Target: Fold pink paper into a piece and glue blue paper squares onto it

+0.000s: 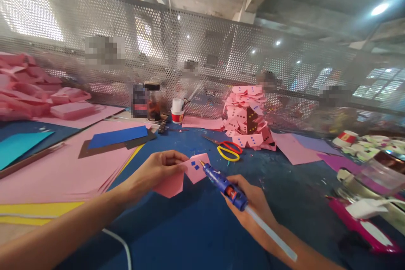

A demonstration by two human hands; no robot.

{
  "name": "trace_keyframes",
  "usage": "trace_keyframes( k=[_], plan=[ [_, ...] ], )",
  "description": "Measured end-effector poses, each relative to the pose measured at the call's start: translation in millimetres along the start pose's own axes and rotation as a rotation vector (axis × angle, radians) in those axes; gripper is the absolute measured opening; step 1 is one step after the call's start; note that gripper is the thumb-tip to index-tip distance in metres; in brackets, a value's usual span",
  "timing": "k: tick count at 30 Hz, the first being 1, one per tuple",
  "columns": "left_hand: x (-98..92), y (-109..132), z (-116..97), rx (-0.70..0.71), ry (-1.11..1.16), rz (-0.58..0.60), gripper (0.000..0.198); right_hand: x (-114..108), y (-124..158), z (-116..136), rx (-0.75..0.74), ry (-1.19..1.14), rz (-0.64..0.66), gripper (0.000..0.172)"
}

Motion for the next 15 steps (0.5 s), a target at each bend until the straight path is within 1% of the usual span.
trace_keyframes(
  k=[3,5,11,13,15],
  plan=[
    [-1.1,0,6,0.007,-0.032,0.002,0.039,3,1,0,-0.048,-0.023,0.049,0.026],
    [-4.3,1,9,0.011,-0.050,0.002,0.040,3,1,1,-0.059,-0.034,0.068,0.025],
    [-11.6,2,15,-0.011,-0.041,-0.033,0.040,2,-1,10,-0.101,-0.055,0.115,0.011],
    [-10.4,4,14,-0.004,-0.030,-0.034,0.038,2,-2,13,-0.133,-0.038,0.135,0.009],
    [-6.9,6,13,0.020,-0.028,-0.004,0.036,3,-1,17,-0.175,-0.015,0.146,0.009]
  ],
)
Point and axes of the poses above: each hand's wrist, its own y-axis away from the middle knuckle, its own x-axis out of the palm, z = x × y, the point moved 5 cm from there along -y, towards the middle knuckle, and after that the axes turned 13 degrees about y, right-handed, at the moved point
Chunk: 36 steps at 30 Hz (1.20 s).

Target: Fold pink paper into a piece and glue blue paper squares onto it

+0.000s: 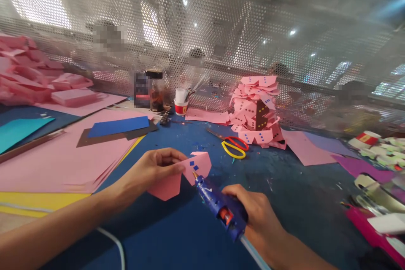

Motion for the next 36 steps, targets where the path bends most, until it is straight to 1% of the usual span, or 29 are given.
trace_keyframes(
  k=[4,11,18,22,26,32,36],
  plan=[
    [5.1,4,-4,0.033,-0.019,0.045,0.036,1,2,2,-0.040,0.053,-0.006,0.012],
    [2.8,5,-1,0.035,0.009,0.063,0.032,5,7,-1,-0.045,0.085,0.014,0.017],
    [-5.1,-1,8,-0.009,0.098,0.017,0.030,-1,3,1,-0.030,0.079,-0.004,0.012],
    [-5.2,-1,8,-0.026,0.107,0.003,0.032,-3,3,-2,-0.004,0.075,-0.030,0.015],
    [-4.7,0,6,-0.040,0.107,-0.026,0.032,-1,5,-6,0.033,0.075,0.007,0.019],
    [-6.7,-1,8,-0.019,0.123,-0.012,0.031,-1,6,-7,0.040,0.075,0.010,0.023],
    [-3.3,1,5,-0.022,0.120,-0.012,0.030,0,6,-8,0.056,0.075,0.025,0.022]
  ],
)
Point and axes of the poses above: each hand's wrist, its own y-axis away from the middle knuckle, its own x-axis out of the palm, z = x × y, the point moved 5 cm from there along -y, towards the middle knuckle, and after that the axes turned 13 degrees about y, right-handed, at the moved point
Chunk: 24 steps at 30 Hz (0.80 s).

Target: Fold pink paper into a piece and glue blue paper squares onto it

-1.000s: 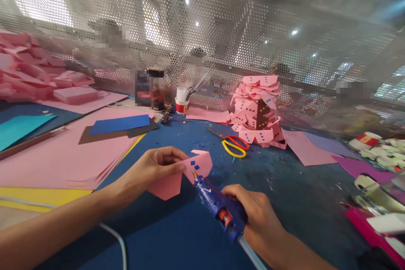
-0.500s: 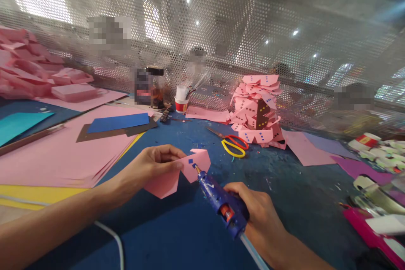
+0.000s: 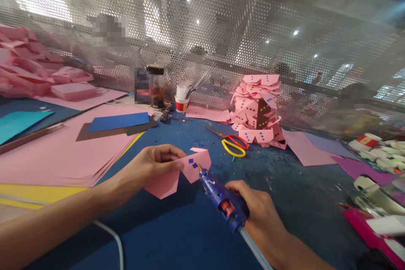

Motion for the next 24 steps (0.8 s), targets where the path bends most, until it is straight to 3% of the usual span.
trace_keyframes(
  k=[12,24],
  plan=[
    [-2.9,-1,5,-0.006,0.003,-0.004,0.034,0,1,1,-0.029,0.011,-0.046,0.019],
    [9.6,7,-3,0.006,-0.094,0.035,0.037,-2,-4,12,-0.091,-0.010,-0.035,0.008]
  ],
)
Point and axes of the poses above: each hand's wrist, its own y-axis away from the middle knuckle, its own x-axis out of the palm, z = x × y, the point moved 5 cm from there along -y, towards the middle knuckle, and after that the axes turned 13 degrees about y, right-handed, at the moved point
